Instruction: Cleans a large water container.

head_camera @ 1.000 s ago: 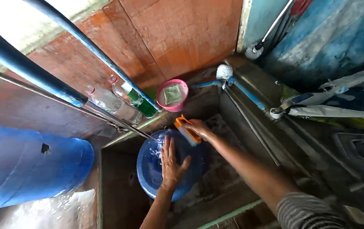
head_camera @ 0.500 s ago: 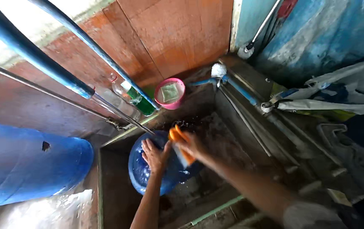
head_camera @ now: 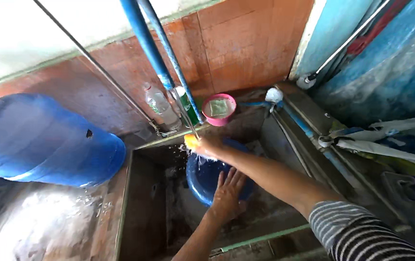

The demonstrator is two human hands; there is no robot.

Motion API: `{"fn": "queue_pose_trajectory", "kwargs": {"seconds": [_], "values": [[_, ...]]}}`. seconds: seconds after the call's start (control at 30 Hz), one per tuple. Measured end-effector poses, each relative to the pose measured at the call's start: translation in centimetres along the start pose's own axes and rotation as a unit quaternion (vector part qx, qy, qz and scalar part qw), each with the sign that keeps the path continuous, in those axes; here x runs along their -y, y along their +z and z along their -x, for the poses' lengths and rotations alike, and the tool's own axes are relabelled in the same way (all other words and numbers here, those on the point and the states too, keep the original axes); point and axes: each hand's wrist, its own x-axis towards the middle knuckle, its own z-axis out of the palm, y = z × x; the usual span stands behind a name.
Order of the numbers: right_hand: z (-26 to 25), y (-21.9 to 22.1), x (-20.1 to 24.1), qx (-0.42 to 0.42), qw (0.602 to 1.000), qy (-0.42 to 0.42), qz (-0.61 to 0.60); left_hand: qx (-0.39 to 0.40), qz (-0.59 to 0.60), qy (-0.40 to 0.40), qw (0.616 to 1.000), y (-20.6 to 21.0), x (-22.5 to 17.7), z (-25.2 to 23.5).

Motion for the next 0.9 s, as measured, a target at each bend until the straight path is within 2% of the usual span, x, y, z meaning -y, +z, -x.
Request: {"fn": "queue_pose_trajectory", "kwargs": {"seconds": [0.07,0.1,0.13,0.23,0.27,0.3,0.37,0.4,0.47,0.53,0.63,0.7,0.73,0.77,0.83,0.9], "values": [[-1.6,-0.9,-1.4,-0.058,0.997,0.057,0.004,-0.051,-0.046,-0.034,0.997,0.8,0.5,0.4],[-1.7,-0.7,-1.4,-0.074,0.995,0.059,0.006,-0.057,-0.055,-0.037,0.996,0.9,0.6,0.3],[-0.9,0.0,-0.8,-0.062,0.998,0.030,0.015,-0.055,-0.055,-0.032,0.996,0.8,0.3,0.2],[1.8,2.0,1.1,0.047,0.990,-0.117,0.062,-0.047,-0.045,-0.008,0.998,0.1,0.3,-0.3],[1.8,1.8,0.8,0.049,0.990,-0.120,0.051,-0.029,-0.041,-0.003,0.999,0.0,0.4,0.0],[1.2,1.1,0.2,0.029,0.995,-0.087,0.026,-0.037,-0.039,0.009,0.999,0.2,0.8,0.5],[-0.4,0.1,-1.0,-0.055,0.998,0.008,-0.016,-0.145,-0.040,0.038,0.988,1.8,1.9,1.3],[-0.5,0.4,-1.3,-0.073,0.997,0.028,-0.010,-0.239,-0.049,0.038,0.969,2.9,2.4,1.3],[2.4,1.8,-1.1,-0.033,0.999,0.011,0.011,-0.409,-0.063,-0.029,0.910,4.5,3.1,0.8],[6.8,2.6,-1.4,0.029,0.999,-0.004,0.014,-0.491,-0.017,-0.141,0.859,4.1,4.1,0.8],[12.8,2.6,-4.3,0.057,0.998,0.012,-0.007,-0.473,0.148,-0.289,0.819,2.9,5.6,1.2],[15.2,2.6,-8.2,-0.028,0.997,0.049,-0.058,-0.431,0.332,-0.371,0.752,1.4,6.9,1.0],[15.5,2.6,-10.6,-0.088,0.989,0.069,-0.094,-0.403,0.375,-0.375,0.745,0.8,7.6,1.0],[15.4,2.5,-13.0,-0.144,0.975,0.086,-0.146,-0.370,0.397,-0.357,0.760,0.5,8.1,1.2],[14.4,2.9,-16.7,-0.228,0.931,0.096,-0.267,-0.298,0.399,-0.301,0.813,0.0,8.5,2.3],[13.5,2.4,-17.8,-0.212,0.915,0.082,-0.334,-0.224,0.374,-0.245,0.866,-1.1,9.3,3.0]]}}
